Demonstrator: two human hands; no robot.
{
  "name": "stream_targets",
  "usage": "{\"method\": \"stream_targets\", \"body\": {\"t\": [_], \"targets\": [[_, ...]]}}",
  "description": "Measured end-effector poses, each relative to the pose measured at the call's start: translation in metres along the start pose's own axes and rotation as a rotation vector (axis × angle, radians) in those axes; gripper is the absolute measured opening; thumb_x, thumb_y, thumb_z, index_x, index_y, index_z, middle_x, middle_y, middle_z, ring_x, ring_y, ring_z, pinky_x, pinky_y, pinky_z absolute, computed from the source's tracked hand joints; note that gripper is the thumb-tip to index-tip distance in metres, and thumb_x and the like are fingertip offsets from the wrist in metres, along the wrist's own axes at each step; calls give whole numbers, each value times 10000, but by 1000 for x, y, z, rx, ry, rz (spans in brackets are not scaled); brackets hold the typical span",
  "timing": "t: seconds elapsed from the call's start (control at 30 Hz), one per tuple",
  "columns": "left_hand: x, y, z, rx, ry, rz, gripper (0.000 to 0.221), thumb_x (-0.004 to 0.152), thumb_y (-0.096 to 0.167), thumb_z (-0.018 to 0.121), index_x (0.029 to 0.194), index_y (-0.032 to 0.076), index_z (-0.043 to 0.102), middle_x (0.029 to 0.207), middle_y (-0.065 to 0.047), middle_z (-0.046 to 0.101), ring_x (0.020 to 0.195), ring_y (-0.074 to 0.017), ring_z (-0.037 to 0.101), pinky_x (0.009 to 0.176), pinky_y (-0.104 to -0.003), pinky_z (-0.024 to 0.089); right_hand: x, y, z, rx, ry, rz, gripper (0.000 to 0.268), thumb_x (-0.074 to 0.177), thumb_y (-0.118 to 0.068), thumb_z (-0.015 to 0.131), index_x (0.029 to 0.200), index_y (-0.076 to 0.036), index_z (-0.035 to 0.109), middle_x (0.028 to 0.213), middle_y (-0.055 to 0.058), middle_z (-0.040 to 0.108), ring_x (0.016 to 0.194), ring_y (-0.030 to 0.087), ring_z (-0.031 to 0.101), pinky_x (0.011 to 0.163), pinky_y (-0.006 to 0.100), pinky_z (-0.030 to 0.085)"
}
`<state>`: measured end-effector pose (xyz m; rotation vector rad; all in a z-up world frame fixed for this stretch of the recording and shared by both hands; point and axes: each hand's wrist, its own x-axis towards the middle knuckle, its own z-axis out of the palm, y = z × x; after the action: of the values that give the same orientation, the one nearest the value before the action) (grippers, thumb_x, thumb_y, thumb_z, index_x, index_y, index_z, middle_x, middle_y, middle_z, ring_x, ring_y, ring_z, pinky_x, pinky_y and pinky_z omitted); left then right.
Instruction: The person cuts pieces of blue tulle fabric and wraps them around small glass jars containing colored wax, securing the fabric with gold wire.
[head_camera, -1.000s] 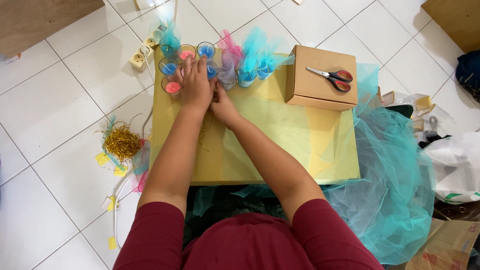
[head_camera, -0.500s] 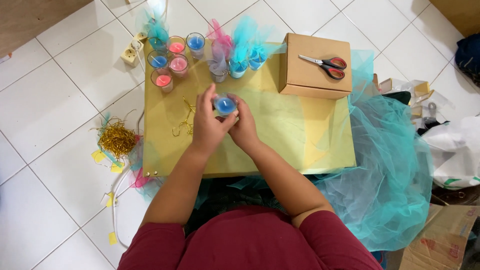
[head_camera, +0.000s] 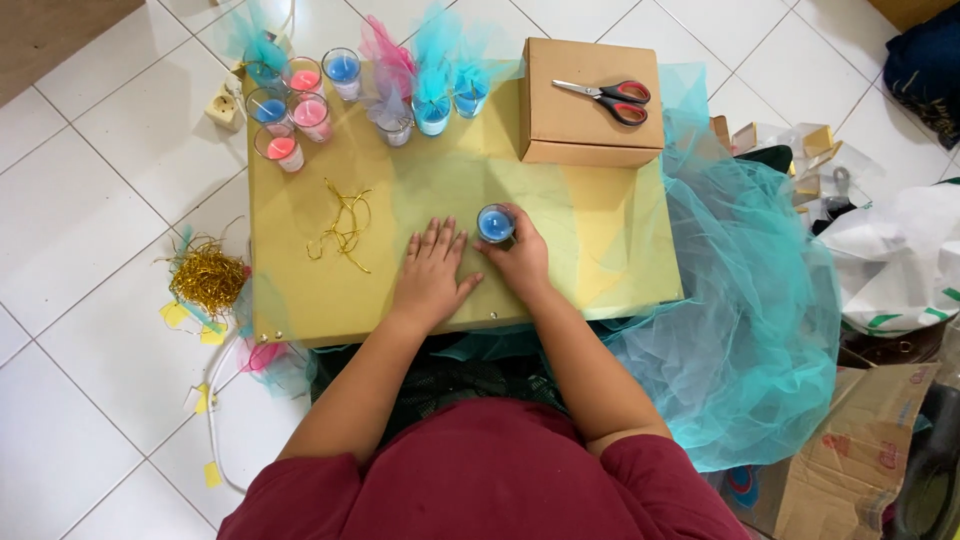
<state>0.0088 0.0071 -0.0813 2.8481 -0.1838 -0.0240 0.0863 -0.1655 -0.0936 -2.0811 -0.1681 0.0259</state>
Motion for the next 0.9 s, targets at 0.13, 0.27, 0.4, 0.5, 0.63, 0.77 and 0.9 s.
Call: {"method": "stream_targets", "body": {"t": [0.13, 0.27, 0.4, 0.5, 0.63, 0.77, 0.9], "targets": [[-2, 3, -5, -5, -9, -11, 793, 966, 676, 456, 1566, 160, 415, 1687, -105, 282, 1567, -317, 204, 1267, -540, 124, 1, 3, 3, -30, 2, 11, 774, 709, -329, 947, 1377, -231, 567, 1322, 56, 687, 1284, 306, 621, 1127, 462, 471], [-2, 3, -4, -8, 15, -17, 787, 961, 672, 473, 1556, 160, 434, 1689, -98, 282, 1568, -309, 205, 1268, -535, 123, 1, 3, 4, -104, -13, 22, 786, 690, -394, 943, 1365, -249, 568, 1328, 68, 658, 1305, 337, 599, 1143, 477, 462], [0, 2, -2, -2, -19, -30, 803, 953, 683, 467, 1567, 168, 415, 1703, -79, 244, 1576, -300, 177, 1271, -528, 120, 2, 10, 6, -215, -45, -41, 798, 696, -464, 937, 1365, -214, 580, 1321, 63, 680, 1349, 352, 562, 1199, 453, 388], [-1, 4, -4, -4, -13, -30, 802, 952, 683, 470, 1565, 168, 420, 1696, -82, 260, 1573, -300, 189, 1270, -529, 127, 2, 9, 6, -220, -37, -76, 783, 718, -467, 922, 1361, -186, 576, 1322, 71, 690, 1342, 349, 572, 1216, 445, 365], [-2, 2, 1, 0, 5, -23, 800, 949, 681, 476, 1557, 164, 433, 1694, -83, 266, 1572, -304, 196, 1268, -533, 137, 2, 12, 7, -226, -42, -70, 820, 716, -468, 926, 1389, -178, 559, 1340, 76, 681, 1366, 376, 536, 1205, 485, 371], [-5, -3, 4, -92, 214, 31, 711, 970, 612, 541, 1485, 122, 507, 1580, -131, 410, 1511, -347, 314, 1233, -549, 216, -4, 2, 1, -172, -58, -85, 1037, 633, -459, 975, 1501, -214, 463, 1423, 83, 631, 1405, 427, 467, 1224, 533, 334], [-18, -15, -3, -365, 613, 230, 494, 965, 401, 695, 1321, 65, 625, 1300, -137, 595, 1297, -388, 551, 1116, -523, 427, -5, 7, -4, -25, -98, -206, 1351, 572, -602, 985, 1619, -124, 276, 1532, 88, 540, 1466, 477, 346, 1269, 589, 166]]}}
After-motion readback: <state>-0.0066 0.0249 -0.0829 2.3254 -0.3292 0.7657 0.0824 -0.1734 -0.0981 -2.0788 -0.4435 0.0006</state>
